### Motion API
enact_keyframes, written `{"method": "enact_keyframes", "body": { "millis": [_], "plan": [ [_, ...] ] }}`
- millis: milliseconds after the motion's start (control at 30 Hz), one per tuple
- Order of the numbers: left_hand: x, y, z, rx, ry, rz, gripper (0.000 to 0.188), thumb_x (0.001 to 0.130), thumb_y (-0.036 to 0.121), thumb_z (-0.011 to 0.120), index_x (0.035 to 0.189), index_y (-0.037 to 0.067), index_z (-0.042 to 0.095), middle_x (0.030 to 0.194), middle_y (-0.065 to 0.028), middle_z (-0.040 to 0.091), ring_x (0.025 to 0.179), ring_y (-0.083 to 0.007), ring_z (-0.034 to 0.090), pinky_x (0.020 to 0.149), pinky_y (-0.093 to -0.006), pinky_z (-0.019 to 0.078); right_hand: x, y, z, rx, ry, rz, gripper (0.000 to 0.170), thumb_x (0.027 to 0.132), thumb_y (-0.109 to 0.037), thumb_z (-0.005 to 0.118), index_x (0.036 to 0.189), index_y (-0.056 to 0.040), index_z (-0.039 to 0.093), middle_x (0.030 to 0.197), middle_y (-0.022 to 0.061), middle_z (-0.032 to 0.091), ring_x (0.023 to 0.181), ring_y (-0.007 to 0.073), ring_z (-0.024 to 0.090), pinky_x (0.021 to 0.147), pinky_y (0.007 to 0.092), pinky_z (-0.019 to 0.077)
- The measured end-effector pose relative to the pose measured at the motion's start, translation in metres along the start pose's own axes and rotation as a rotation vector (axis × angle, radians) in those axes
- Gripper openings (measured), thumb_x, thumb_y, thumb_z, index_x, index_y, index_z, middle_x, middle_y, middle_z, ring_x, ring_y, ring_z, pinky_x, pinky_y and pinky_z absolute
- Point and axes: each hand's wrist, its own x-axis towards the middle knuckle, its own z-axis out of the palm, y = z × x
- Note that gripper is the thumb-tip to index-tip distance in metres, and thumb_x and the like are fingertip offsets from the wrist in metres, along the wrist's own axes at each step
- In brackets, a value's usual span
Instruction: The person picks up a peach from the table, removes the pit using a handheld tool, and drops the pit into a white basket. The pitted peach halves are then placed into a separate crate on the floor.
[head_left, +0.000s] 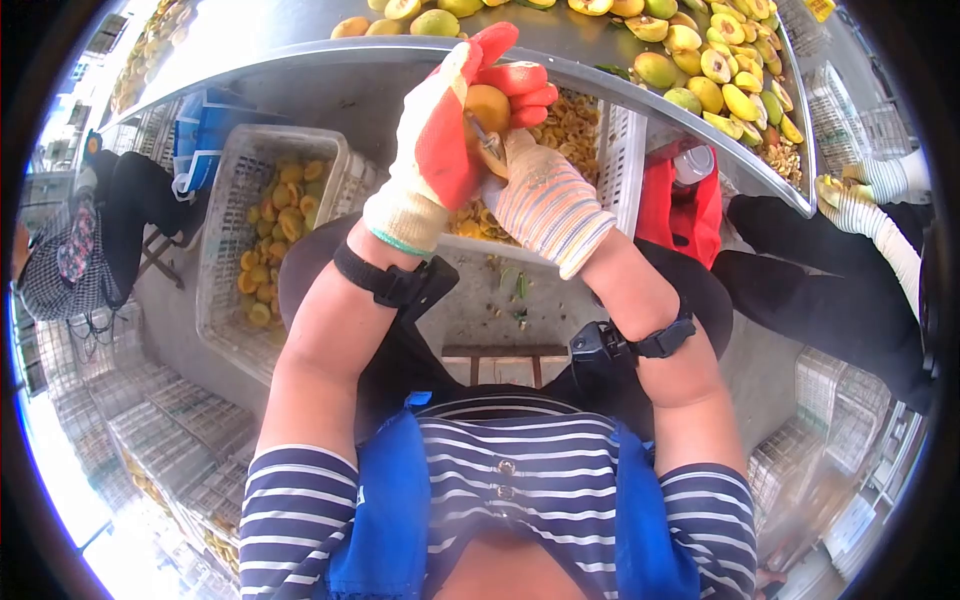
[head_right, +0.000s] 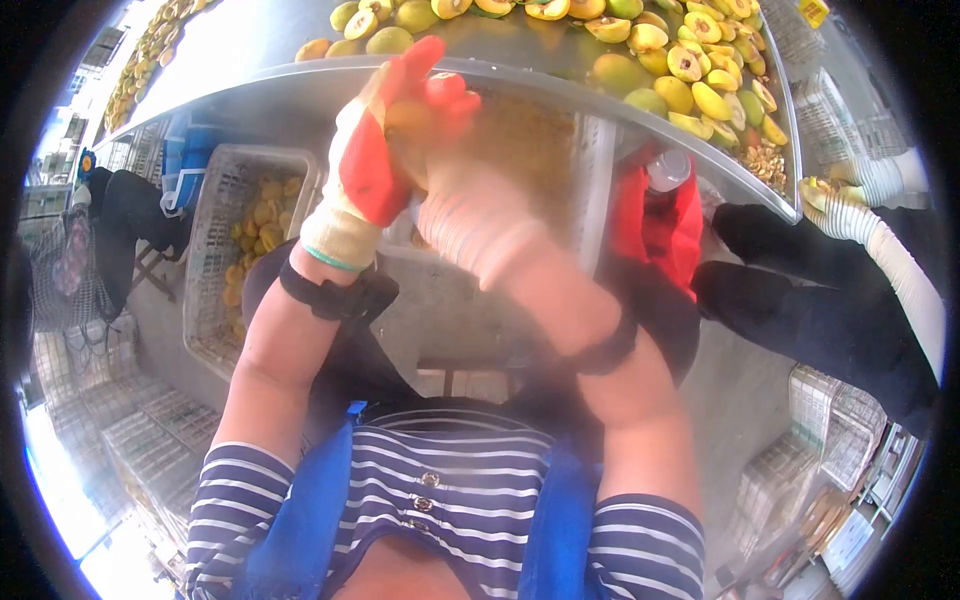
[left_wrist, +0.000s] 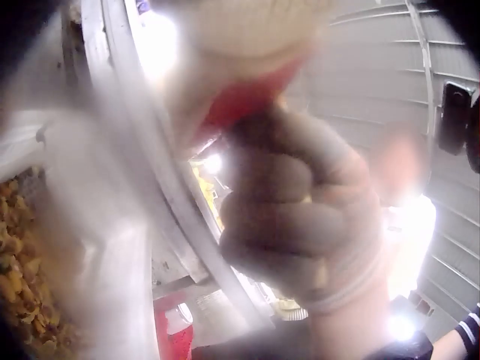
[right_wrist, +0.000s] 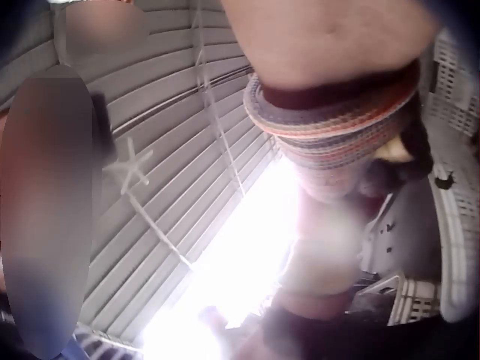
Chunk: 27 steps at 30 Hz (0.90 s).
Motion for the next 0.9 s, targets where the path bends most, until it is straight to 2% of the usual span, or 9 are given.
{"method": "enact_keyframes", "body": {
  "millis": [167,367,433,533,600,633,733,833,900],
  "plan": [
    [0.001,-0.002,0.002,0.078,0.027,0.028,0.047,0.103,0.035,0.047,0.137,0.001,0.047,0.101,-0.0189,0.069,0.093,-0.0338,0.068,0.085,-0.0414,0.0551,0.000,0.001,-0.003,0.179,-0.117,-0.027,0.034,0.087,-0.021,0.066,0.116,-0.0046,0.058,0.101,0.0220,0.062,0.096,0.0384,0.063,0.079,0.0436,0.0535],
    [0.001,-0.001,-0.001,0.126,0.005,0.026,0.047,0.104,0.034,0.046,0.138,0.001,0.046,0.101,-0.0179,0.068,0.092,-0.0327,0.069,0.082,-0.0411,0.0562,0.004,0.007,0.000,0.082,-0.273,0.034,0.028,0.087,-0.018,0.064,0.113,-0.0081,0.063,0.101,0.0159,0.061,0.090,0.0334,0.064,0.074,0.0415,0.0528],
    [0.000,-0.001,0.000,0.129,-0.003,0.026,0.047,0.104,0.034,0.046,0.138,0.002,0.046,0.101,-0.0174,0.068,0.091,-0.0321,0.069,0.081,-0.0409,0.0561,-0.003,0.000,-0.009,0.152,-0.276,0.037,0.026,0.087,-0.019,0.064,0.111,-0.0076,0.064,0.100,0.0158,0.062,0.089,0.0321,0.064,0.073,0.0406,0.0526],
    [-0.007,0.002,0.002,0.218,-0.157,0.101,0.047,0.104,0.033,0.046,0.139,0.002,0.047,0.101,-0.0169,0.068,0.091,-0.0314,0.068,0.081,-0.0400,0.0559,0.001,0.014,0.001,0.238,-0.225,-0.054,0.024,0.088,-0.020,0.063,0.107,-0.0062,0.065,0.095,0.0149,0.063,0.083,0.0284,0.063,0.071,0.0383,0.0520],
    [-0.006,0.005,0.002,0.167,-0.163,0.007,0.047,0.103,0.033,0.047,0.138,0.002,0.047,0.101,-0.0167,0.068,0.091,-0.0309,0.067,0.081,-0.0396,0.0554,0.002,0.019,0.003,0.243,-0.233,-0.098,0.023,0.087,-0.021,0.063,0.104,-0.0051,0.065,0.089,0.0124,0.063,0.077,0.0239,0.062,0.069,0.0358,0.0510],
    [-0.006,0.005,0.001,0.142,-0.166,-0.041,0.047,0.103,0.032,0.047,0.138,0.002,0.048,0.101,-0.0166,0.067,0.091,-0.0307,0.067,0.081,-0.0394,0.0552,0.001,0.019,0.000,0.327,-0.254,-0.098,0.023,0.087,-0.022,0.063,0.103,-0.0048,0.065,0.087,0.0105,0.063,0.074,0.0215,0.061,0.068,0.0345,0.0502],
    [-0.007,0.003,0.000,0.197,-0.172,0.048,0.045,0.103,0.033,0.048,0.135,0.002,0.050,0.103,-0.0151,0.067,0.091,-0.0309,0.066,0.080,-0.0388,0.0539,-0.006,0.009,-0.009,0.762,-0.324,-0.066,0.026,0.085,-0.026,0.066,0.099,-0.0044,0.064,0.080,0.0048,0.061,0.069,0.0144,0.057,0.065,0.0307,0.0476],
    [0.009,0.001,-0.013,-0.277,-0.004,-0.118,0.042,0.101,0.035,0.052,0.129,0.005,0.054,0.105,-0.0146,0.067,0.092,-0.0318,0.066,0.078,-0.0383,0.0529,-0.014,0.010,-0.019,0.551,-0.504,-0.087,0.033,0.082,-0.030,0.070,0.102,-0.0052,0.064,0.080,0.0014,0.059,0.067,0.0103,0.054,0.063,0.0282,0.0456],
    [0.007,0.002,-0.014,-0.247,-0.007,-0.060,0.038,0.099,0.033,0.055,0.126,0.007,0.055,0.106,-0.0144,0.067,0.094,-0.0325,0.065,0.078,-0.0386,0.0538,-0.016,0.008,-0.030,0.516,-0.314,-0.133,0.038,0.082,-0.033,0.072,0.105,-0.0044,0.062,0.079,0.0051,0.061,0.068,0.0155,0.057,0.065,0.0318,0.0470]
  ]
}}
